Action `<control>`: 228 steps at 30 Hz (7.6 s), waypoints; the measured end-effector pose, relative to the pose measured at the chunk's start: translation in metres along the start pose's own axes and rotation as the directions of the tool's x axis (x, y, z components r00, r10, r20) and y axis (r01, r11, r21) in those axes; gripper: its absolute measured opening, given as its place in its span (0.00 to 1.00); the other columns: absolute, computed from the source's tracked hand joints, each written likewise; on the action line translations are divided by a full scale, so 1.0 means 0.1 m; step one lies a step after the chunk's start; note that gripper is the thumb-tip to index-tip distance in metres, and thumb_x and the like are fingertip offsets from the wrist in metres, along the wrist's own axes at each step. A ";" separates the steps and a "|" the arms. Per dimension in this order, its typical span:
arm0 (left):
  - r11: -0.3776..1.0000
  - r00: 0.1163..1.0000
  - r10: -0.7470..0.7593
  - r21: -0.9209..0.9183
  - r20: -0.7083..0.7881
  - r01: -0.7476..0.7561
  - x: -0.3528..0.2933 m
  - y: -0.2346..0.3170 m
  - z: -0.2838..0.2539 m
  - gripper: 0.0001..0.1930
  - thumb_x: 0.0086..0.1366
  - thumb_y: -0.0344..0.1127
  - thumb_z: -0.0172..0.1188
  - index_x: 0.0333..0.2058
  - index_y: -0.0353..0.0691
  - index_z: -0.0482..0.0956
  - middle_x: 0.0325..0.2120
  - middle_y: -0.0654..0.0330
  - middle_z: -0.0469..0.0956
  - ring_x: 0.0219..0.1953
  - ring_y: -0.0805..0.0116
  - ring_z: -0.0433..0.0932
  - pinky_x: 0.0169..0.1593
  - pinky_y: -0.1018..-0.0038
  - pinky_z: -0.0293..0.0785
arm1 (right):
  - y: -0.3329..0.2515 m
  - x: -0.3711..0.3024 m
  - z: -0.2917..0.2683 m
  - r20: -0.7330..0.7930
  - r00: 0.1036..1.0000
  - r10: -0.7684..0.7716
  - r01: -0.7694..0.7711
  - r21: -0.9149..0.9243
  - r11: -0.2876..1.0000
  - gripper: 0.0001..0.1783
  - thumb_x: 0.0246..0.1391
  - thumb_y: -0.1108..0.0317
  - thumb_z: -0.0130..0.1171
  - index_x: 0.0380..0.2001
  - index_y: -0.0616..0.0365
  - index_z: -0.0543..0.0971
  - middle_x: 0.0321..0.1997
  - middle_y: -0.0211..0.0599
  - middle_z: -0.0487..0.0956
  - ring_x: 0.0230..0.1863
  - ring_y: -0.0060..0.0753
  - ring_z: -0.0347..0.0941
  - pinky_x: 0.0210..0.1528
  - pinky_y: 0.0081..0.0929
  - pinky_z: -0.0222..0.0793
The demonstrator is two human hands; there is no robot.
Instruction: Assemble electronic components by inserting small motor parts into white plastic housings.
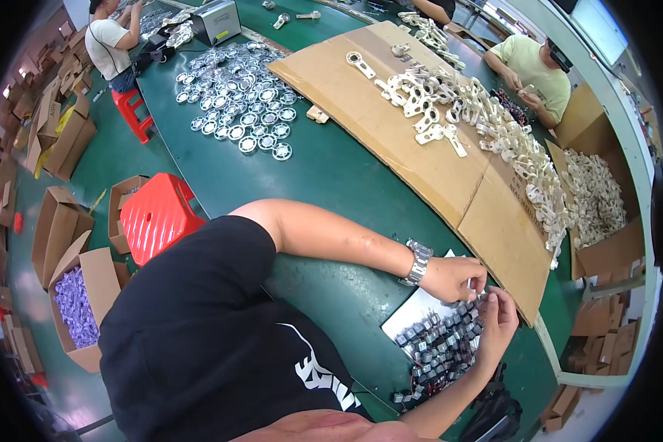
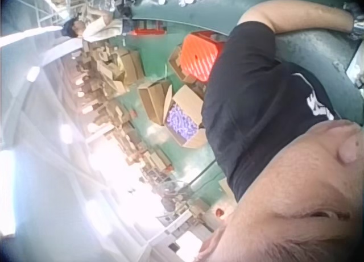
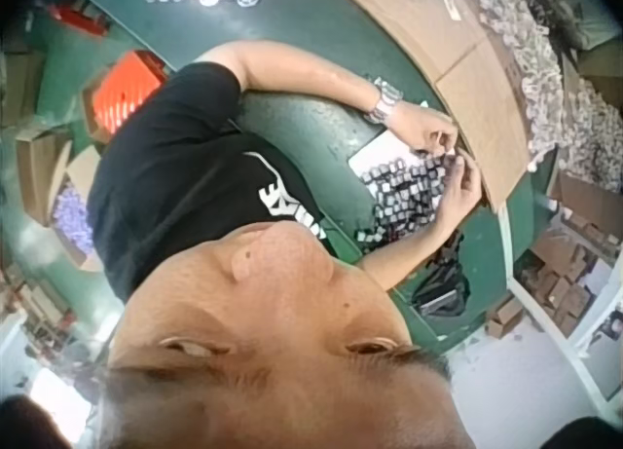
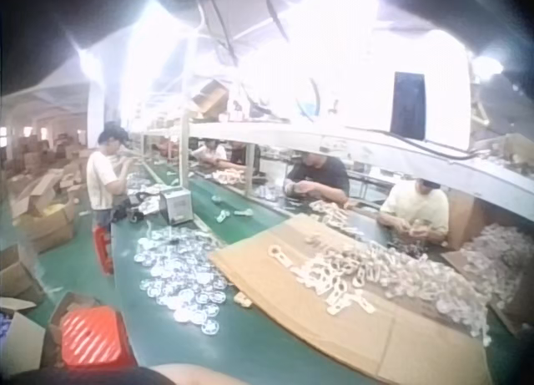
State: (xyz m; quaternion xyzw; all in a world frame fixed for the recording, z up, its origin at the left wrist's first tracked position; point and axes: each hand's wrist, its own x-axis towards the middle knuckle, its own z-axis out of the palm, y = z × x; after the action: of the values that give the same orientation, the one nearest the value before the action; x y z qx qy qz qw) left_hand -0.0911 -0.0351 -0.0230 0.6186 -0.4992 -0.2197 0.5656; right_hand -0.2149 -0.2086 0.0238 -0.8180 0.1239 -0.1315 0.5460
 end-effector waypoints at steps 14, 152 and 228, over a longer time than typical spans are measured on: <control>0.990 0.998 0.063 0.129 -0.004 -0.062 0.13 -0.10 -0.25 0.05 0.59 0.27 0.65 0.35 0.37 0.84 0.32 0.52 0.85 0.35 0.59 0.85 0.41 0.66 0.79 | 0.19 0.00 0.23 0.265 0.963 -0.056 0.040 0.064 0.997 0.25 0.68 0.70 0.57 0.65 0.66 0.69 0.59 0.39 0.78 0.59 0.28 0.74 0.59 0.26 0.70; 0.980 0.989 -0.132 -0.157 -0.062 0.121 0.18 0.02 -0.07 0.20 0.67 0.24 0.57 0.56 0.38 0.66 0.44 0.50 0.77 0.49 0.57 0.80 0.51 0.63 0.77 | 0.09 -0.09 0.31 -0.234 0.965 -0.117 0.058 -0.245 0.968 0.10 0.62 0.79 0.58 0.47 0.67 0.79 0.44 0.36 0.74 0.42 0.26 0.74 0.45 0.24 0.73; 0.801 0.987 -0.003 -0.590 0.163 0.100 0.33 -0.08 -0.45 0.22 0.69 0.34 0.65 0.58 0.40 0.70 0.52 0.58 0.80 0.56 0.70 0.77 0.63 0.68 0.71 | -0.09 -0.01 0.21 0.271 0.955 0.123 -0.281 0.683 0.674 0.27 0.69 0.64 0.58 0.65 0.68 0.70 0.41 0.44 0.83 0.39 0.28 0.80 0.41 0.27 0.80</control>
State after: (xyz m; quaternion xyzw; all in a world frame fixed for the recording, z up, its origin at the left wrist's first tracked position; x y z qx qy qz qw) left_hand -0.0376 -0.0430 -0.0093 0.4041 -0.4300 -0.4278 0.6846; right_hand -0.2077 -0.1874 0.0240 -0.5313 0.0972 -0.0238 0.8412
